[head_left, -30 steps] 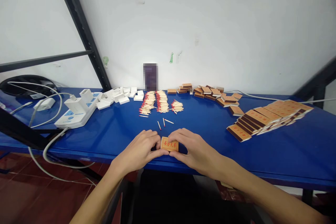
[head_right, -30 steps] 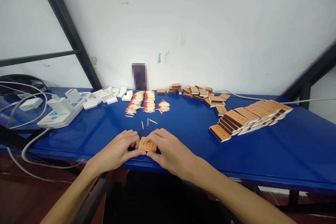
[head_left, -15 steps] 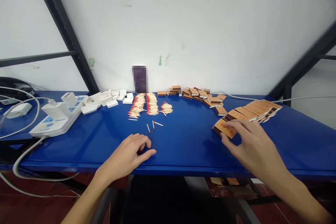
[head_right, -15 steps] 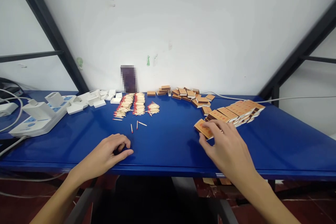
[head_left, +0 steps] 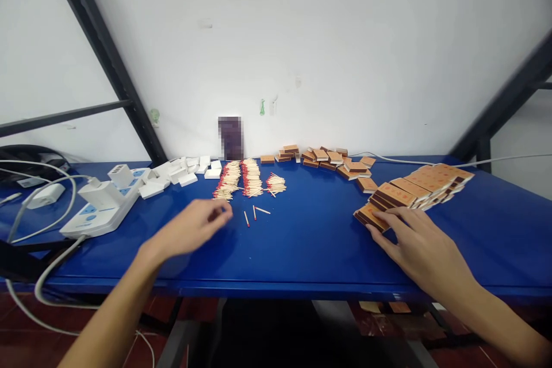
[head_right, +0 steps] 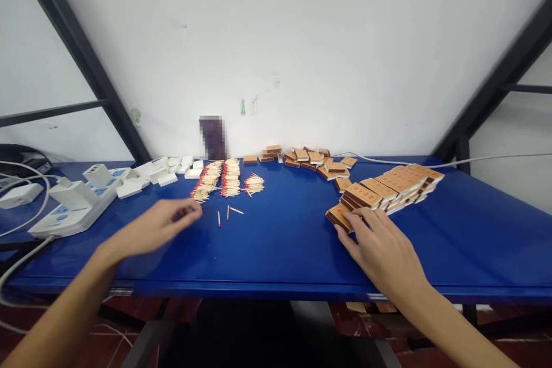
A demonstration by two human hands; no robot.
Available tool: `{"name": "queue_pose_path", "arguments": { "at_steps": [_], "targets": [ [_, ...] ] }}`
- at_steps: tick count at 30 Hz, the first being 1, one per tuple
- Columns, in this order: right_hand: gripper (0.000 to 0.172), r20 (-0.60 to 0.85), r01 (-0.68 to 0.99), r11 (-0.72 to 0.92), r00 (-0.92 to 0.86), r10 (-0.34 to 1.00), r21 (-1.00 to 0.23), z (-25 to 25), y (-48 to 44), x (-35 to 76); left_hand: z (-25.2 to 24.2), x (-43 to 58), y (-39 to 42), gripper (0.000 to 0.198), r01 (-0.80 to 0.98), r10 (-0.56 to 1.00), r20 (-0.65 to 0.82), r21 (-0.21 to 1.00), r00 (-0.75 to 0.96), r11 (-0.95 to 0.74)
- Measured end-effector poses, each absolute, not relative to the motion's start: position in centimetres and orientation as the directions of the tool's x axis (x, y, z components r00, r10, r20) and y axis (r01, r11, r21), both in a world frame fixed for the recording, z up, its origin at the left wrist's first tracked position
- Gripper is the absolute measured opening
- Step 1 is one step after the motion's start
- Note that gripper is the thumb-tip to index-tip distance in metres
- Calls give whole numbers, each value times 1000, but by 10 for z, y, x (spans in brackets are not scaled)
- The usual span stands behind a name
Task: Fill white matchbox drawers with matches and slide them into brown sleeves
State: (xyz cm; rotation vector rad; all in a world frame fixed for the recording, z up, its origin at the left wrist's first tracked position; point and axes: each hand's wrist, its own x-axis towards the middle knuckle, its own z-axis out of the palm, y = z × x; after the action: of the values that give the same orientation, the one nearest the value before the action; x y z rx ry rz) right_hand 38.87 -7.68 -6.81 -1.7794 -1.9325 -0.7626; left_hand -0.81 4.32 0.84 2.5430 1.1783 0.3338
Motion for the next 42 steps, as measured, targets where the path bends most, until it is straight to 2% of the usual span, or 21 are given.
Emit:
{"name": "queue_pose_path", "arguments": {
  "at_steps": [4, 5, 9, 11, 14, 16, 19, 22, 26, 27, 29, 31, 33, 36, 39, 42],
  "targets": [
    [27, 687, 992, 125, -115, 718, 35, -58, -75, 375, 15, -31, 114, 35, 898, 865, 266, -4, 425, -440],
    [24, 702, 983, 185, -141, 698, 13, -54, -73, 367, 13, -33, 129, 36, 904, 864, 280, -40, 418, -425],
    [19, 654, 903, 429, -328, 682, 6, -30, -57, 325, -3, -31, 158, 32, 906, 858, 291, -126, 422, -403],
    [22, 560, 885, 466, -381, 736, -11, -18, -40, 305, -8, -29, 158, 28, 899, 851, 288, -156, 438, -410],
    [24, 441, 898, 437, -373, 816, -48, -10, -8, 286, -13, -35, 152, 30, 880, 834, 283, -177, 474, -440],
    [22, 369, 872, 483, -425, 826, -76, -13, 11, 278, -14, -43, 148, 28, 870, 823, 282, -176, 494, -461],
    [18, 270, 819, 557, -509, 817, -142, -23, 31, 267, -14, -55, 149, 23, 863, 811, 295, -144, 505, -484],
    [16, 196, 823, 541, -510, 838, -171, -30, 41, 255, -7, -59, 150, 22, 869, 803, 352, -70, 481, -490],
    [14, 144, 849, 520, -505, 851, -96, -30, 45, 246, 14, -45, 123, 20, 865, 791, 453, 79, 412, -495],
    [15, 129, 856, 513, -503, 855, -60, -30, 44, 245, 18, -37, 108, 18, 825, 788, 477, 200, 389, -528],
    [17, 103, 869, 495, -492, 864, -4, -31, 42, 246, 21, -19, 71, 19, 718, 773, 464, 342, 432, -606],
    [19, 94, 874, 485, -483, 870, 1, -32, 40, 247, 15, -1, 33, 16, 653, 744, 415, 364, 524, -664],
    [20, 108, 874, 483, -476, 873, -56, -35, 38, 250, 4, 14, 3, 18, 656, 731, 301, 322, 613, -683],
    [18, 161, 843, 496, -471, 867, -207, -37, 36, 255, -11, 24, -20, 12, 679, 751, 200, 330, 629, -656],
    [19, 215, 762, 537, -492, 844, -362, -34, 30, 256, -16, 20, -24, 19, 689, 778, 185, 373, 601, -621],
    [18, 237, 672, 592, -549, 802, -445, -27, 18, 250, -13, 11, -24, 29, 656, 812, 206, 498, 546, -567]
  ]
}}
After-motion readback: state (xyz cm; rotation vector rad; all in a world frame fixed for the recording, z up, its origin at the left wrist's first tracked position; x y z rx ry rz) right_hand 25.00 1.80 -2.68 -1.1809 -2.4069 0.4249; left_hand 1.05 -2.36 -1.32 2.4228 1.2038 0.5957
